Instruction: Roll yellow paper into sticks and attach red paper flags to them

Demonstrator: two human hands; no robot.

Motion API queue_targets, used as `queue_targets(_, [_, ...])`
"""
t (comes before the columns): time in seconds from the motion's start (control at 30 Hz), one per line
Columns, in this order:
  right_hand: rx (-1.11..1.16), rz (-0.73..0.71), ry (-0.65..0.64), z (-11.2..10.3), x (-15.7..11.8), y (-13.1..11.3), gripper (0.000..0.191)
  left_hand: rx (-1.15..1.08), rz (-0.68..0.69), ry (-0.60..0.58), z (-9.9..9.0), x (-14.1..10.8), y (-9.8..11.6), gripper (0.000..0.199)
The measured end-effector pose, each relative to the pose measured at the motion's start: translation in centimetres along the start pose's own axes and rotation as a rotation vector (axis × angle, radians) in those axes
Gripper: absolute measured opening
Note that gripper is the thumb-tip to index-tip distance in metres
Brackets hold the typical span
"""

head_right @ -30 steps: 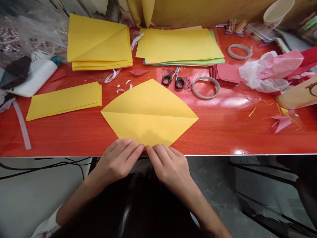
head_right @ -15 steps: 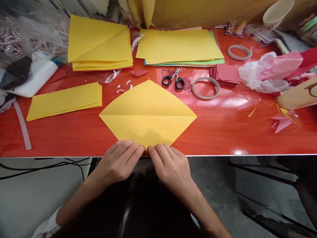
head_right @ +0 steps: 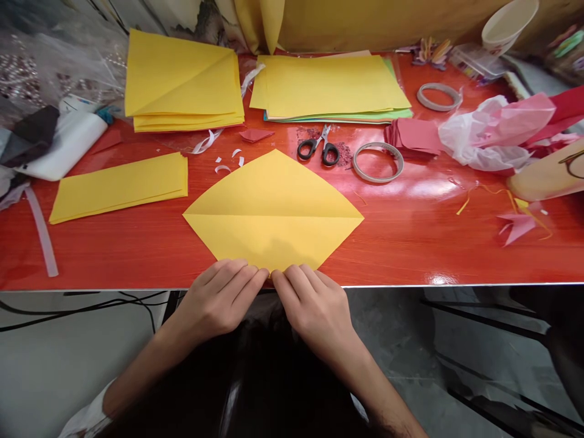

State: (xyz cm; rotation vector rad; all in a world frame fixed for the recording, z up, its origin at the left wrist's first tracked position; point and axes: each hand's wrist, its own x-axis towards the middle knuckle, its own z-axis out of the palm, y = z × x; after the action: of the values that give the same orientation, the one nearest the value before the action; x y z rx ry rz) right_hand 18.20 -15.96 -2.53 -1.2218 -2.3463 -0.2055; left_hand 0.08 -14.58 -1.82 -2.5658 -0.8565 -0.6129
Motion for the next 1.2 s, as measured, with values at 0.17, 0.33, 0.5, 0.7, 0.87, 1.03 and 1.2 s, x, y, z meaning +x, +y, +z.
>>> queue_targets(0.17, [-0.012, -0.005, 0.016, 0.1, 0.07, -0.08, 0.009, 0.017, 0.009, -0.004, 0.05, 0.11, 0.06, 0.017])
queue_targets(0.33, [-0.009, 0.021, 0.01, 0.08, 0.12, -0.04, 0.002, 0.029, 0.016, -0.023, -0.06, -0.08, -0.01, 0.019])
queue_targets(0.5, [0.026, 0.019, 0.031, -0.03, 0.13, -0.08, 0.004, 0.042, 0.003, 0.025, -0.04, -0.07, 0.09, 0.016])
queue_targets(0.7, [0.009, 0.005, 0.04, -0.15, 0.11, -0.23, 0.011, 0.028, 0.003, 0.006, 0.03, 0.03, 0.15, 0.019])
queue_targets(0.87, [-0.014, 0.006, 0.046, -0.04, 0.11, -0.19, 0.008, 0.034, -0.003, -0.015, -0.01, -0.01, 0.09, 0.022])
queue_targets(1.03, [-0.031, -0.002, 0.048, -0.03, 0.33, -0.19, 0.004, 0.028, -0.023, 0.018, 0.1, 0.03, 0.18, 0.017])
queue_targets(1.2, [-0.048, -0.031, 0.028, -0.18, 0.4, -0.15, 0.008, 0.03, -0.03, 0.021, 0.21, 0.13, 0.27, 0.015])
